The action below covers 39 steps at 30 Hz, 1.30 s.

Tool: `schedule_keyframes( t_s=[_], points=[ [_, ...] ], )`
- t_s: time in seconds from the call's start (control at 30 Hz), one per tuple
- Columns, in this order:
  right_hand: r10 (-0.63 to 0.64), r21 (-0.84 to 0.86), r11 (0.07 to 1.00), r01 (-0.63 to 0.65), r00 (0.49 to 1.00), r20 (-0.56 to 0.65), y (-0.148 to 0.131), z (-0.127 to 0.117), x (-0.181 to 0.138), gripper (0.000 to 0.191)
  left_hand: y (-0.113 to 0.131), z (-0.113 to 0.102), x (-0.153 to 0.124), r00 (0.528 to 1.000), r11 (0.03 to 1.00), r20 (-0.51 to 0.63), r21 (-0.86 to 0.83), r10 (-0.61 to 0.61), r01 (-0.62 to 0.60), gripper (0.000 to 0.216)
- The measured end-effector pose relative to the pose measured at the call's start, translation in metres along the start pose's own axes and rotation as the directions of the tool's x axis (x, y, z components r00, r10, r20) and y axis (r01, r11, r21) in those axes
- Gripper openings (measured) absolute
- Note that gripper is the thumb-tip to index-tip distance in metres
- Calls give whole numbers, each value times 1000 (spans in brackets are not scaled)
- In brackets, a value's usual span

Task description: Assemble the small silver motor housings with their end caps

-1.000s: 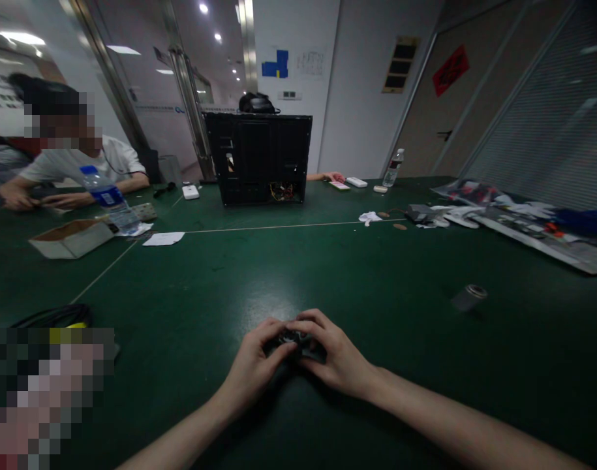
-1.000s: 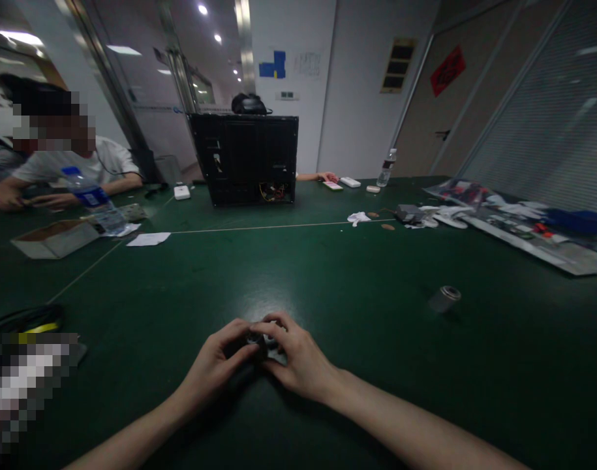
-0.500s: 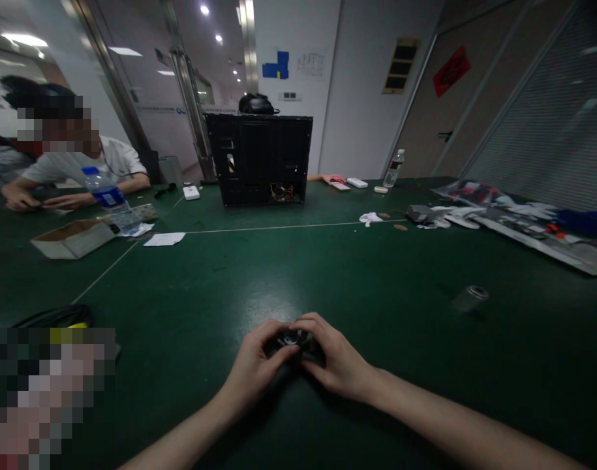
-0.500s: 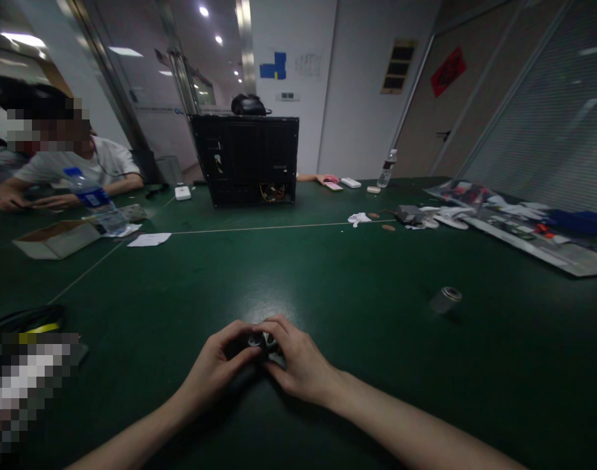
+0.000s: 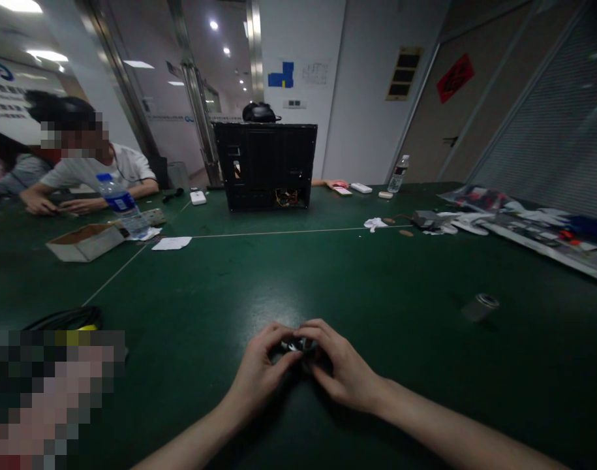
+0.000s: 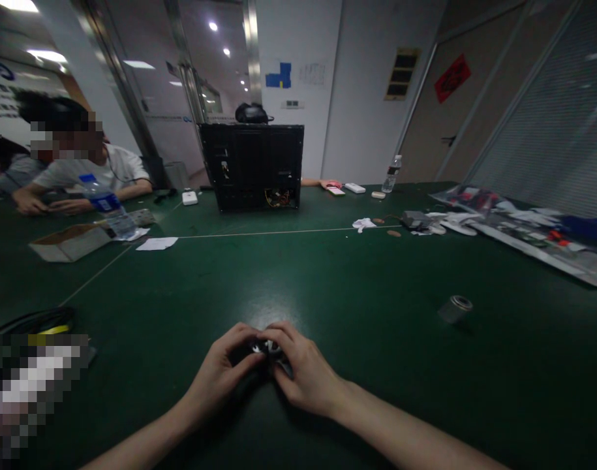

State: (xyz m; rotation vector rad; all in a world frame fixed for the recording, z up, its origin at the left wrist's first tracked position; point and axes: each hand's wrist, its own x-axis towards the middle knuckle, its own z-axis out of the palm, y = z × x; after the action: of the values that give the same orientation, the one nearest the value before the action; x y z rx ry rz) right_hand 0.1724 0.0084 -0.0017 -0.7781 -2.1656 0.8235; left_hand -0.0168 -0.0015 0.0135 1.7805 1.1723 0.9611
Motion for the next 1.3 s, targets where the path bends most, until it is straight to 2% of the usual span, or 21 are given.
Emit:
schedule_keyframes(
  t_s=[0.17, 0.3, 0.5, 0.7, 0.9, 1.1, 1.3],
  points=[
    [-34, 4, 999, 34, 999, -5, 4, 1, 0, 57, -1, 0, 0, 1000, 1000, -7, -12, 9, -9, 16],
    [-37, -11, 999, 36, 999, -9, 4, 2, -1, 50, -2, 1, 0, 1000, 1000, -3, -1, 8, -8, 15],
    [-24, -9, 1000, 24, 1000, -5, 3, 1, 0, 51, -6, 1, 0, 1000, 1000, 2, 5, -4, 4, 15],
    [-31, -35, 999, 30, 998, -52, 2, 0, 1, 38, -8, 3, -2, 999, 999, 10, -4, -53, 53, 16],
    [-47, -35, 998, 44, 995, -83, 2, 0, 2, 21, -5, 4, -3, 997, 1000, 81, 23, -9, 7, 18],
    [-35, -16, 999, 33, 992, -118, 0, 0, 3, 17, -3, 4, -3, 991, 1000, 135, -12, 2, -1, 26],
    [-29, -11, 1000, 28, 993, -114, -3, -1, 3, 16, -4, 5, -4, 992, 995, 127, 94, -29, 17, 23]
  ],
)
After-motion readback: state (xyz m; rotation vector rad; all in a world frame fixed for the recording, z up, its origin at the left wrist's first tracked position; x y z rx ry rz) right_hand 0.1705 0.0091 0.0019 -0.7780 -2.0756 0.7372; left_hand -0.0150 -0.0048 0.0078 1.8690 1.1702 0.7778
